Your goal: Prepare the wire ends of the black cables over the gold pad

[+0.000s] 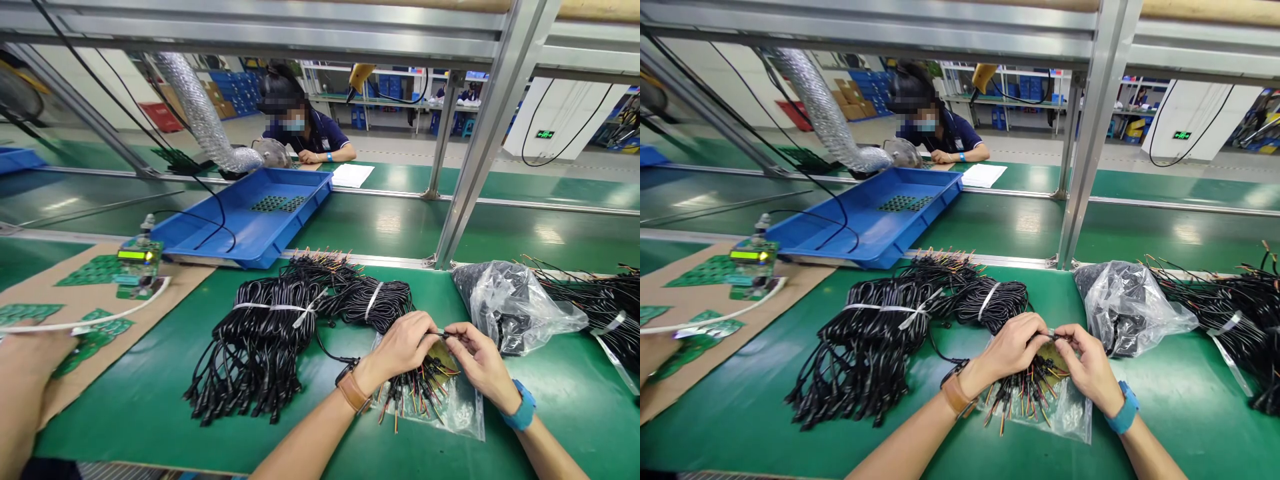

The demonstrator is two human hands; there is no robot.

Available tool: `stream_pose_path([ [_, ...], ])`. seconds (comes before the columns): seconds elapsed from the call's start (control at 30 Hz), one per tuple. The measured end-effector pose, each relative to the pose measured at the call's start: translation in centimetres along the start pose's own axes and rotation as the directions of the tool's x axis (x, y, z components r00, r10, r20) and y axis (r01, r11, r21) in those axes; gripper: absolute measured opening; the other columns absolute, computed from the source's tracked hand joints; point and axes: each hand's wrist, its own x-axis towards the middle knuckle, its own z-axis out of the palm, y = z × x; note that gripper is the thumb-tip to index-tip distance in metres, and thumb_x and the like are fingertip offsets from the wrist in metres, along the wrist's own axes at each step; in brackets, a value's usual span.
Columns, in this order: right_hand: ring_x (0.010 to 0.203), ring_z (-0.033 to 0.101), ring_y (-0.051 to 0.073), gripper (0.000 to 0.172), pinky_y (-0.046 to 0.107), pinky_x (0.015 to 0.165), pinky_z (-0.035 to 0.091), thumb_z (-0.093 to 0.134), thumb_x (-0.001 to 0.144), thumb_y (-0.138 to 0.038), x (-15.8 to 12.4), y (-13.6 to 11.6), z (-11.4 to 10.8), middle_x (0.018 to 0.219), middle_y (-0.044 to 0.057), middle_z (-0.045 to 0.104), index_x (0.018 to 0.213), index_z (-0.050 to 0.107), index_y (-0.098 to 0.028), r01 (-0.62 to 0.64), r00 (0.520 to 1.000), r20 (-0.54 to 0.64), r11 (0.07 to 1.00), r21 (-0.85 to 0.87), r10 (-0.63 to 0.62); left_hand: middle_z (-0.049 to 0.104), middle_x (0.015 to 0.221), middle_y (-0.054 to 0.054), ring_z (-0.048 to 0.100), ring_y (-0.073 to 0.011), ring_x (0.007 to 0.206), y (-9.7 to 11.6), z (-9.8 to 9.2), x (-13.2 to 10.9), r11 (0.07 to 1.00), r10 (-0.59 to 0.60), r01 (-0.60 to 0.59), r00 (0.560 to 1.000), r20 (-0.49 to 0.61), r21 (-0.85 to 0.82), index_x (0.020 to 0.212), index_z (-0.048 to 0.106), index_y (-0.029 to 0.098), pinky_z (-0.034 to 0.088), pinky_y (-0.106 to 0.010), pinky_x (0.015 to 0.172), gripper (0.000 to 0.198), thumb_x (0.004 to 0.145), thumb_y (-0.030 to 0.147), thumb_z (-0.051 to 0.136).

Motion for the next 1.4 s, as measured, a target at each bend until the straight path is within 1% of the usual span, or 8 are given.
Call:
stream_pose_path([
  [0.23, 0.083, 0.069, 0.020, 0.023, 0.029, 0.075, 0.058, 0.055, 0.100, -0.039, -0.1, 0.1, 0.9, 0.095, 0.008, 0.071, 0.102, 0.067, -0.019, 0.096, 0.995, -0.025, 0.995, -0.011, -0.096, 0.064, 0.076, -0.004, 0.058, -0.0179, 0.071, -0.1, 0.8, -0.4, 1.000, -0.002, 0.004, 0.997, -0.083, 0.024, 0.081, 0.055, 0.018, 0.044, -0.031, 0.067, 0.015, 0.094, 0.013, 0.051],
  [0.47, 0.089, 0.068, 0.022, 0.019, 0.034, 0.083, 0.056, 0.049, 0.103, -0.033, -0.1, 0.1, 1.7, 0.096, 0.009, 0.071, 0.100, 0.065, -0.023, 0.174, 0.982, -0.047, 0.978, -0.111, -0.180, 0.063, 0.072, -0.003, 0.057, -0.0174, 0.067, -0.1, 1.3, -0.5, 0.998, -0.040, 0.043, 0.998, -0.055, 0.056, 0.076, 0.055, 0.019, 0.041, -0.030, 0.065, 0.016, 0.089, 0.009, 0.050],
  [0.6, 0.087, 0.069, 0.023, 0.019, 0.035, 0.081, 0.056, 0.048, 0.103, -0.033, 0.0, 0.1, 2.1, 0.093, 0.008, 0.071, 0.099, 0.064, -0.024, 0.211, 0.974, -0.058, 0.967, -0.146, -0.221, 0.062, 0.071, -0.003, 0.057, -0.0173, 0.067, -0.1, 1.7, -0.5, 0.994, -0.067, 0.071, 0.997, -0.042, 0.084, 0.075, 0.054, 0.019, 0.041, -0.030, 0.065, 0.018, 0.089, 0.008, 0.050],
  [0.7, 0.087, 0.069, 0.023, 0.017, 0.034, 0.081, 0.056, 0.049, 0.102, -0.032, 0.1, 0.2, 2.1, 0.094, 0.008, 0.071, 0.100, 0.063, -0.023, 0.197, 0.975, -0.077, 0.970, -0.142, -0.209, 0.064, 0.074, -0.003, 0.058, -0.0175, 0.069, 0.0, 1.4, -0.3, 0.993, -0.079, 0.082, 0.996, -0.029, 0.081, 0.078, 0.055, 0.019, 0.042, -0.030, 0.067, 0.018, 0.093, 0.010, 0.049],
  [0.87, 0.089, 0.069, 0.022, 0.015, 0.033, 0.081, 0.057, 0.055, 0.100, -0.032, 0.2, 0.4, 1.6, 0.096, 0.009, 0.070, 0.105, 0.063, -0.021, 0.145, 0.982, -0.106, 0.985, -0.096, -0.155, 0.066, 0.087, -0.005, 0.060, -0.0200, 0.081, 0.2, 0.6, 0.1, 0.995, -0.061, 0.060, 0.998, 0.021, 0.079, 0.090, 0.057, 0.018, 0.046, -0.032, 0.077, 0.008, 0.096, 0.015, 0.052],
  [1.1, 0.085, 0.068, 0.021, 0.013, 0.031, 0.077, 0.057, 0.054, 0.100, -0.032, 0.5, 0.2, 1.6, 0.092, 0.007, 0.069, 0.096, 0.062, -0.022, 0.206, 0.975, -0.068, 0.974, -0.092, -0.213, 0.063, 0.072, -0.003, 0.057, -0.0178, 0.069, -0.1, 0.9, -0.1, 0.997, -0.062, 0.062, 0.998, -0.019, 0.053, 0.076, 0.055, 0.019, 0.041, -0.030, 0.067, 0.018, 0.090, 0.008, 0.051],
  [1.27, 0.083, 0.068, 0.021, 0.013, 0.032, 0.077, 0.056, 0.053, 0.100, -0.030, 0.5, 0.2, 1.8, 0.091, 0.007, 0.071, 0.096, 0.063, -0.023, 0.213, 0.976, -0.026, 0.971, -0.111, -0.217, 0.061, 0.070, -0.003, 0.056, -0.0181, 0.068, -0.5, 1.5, -0.4, 0.996, -0.053, 0.053, 0.999, -0.008, 0.071, 0.075, 0.055, 0.019, 0.040, -0.031, 0.066, 0.018, 0.085, 0.004, 0.051],
  [1.4, 0.084, 0.070, 0.021, 0.013, 0.034, 0.078, 0.057, 0.053, 0.099, -0.031, 0.6, 0.3, 1.8, 0.093, 0.008, 0.073, 0.098, 0.063, -0.022, 0.202, 0.979, -0.015, 0.973, -0.107, -0.205, 0.061, 0.071, -0.003, 0.056, -0.0182, 0.069, -0.4, 1.5, -0.3, 0.995, -0.056, 0.055, 0.998, 0.010, 0.084, 0.075, 0.054, 0.019, 0.041, -0.031, 0.067, 0.019, 0.085, 0.004, 0.050],
])
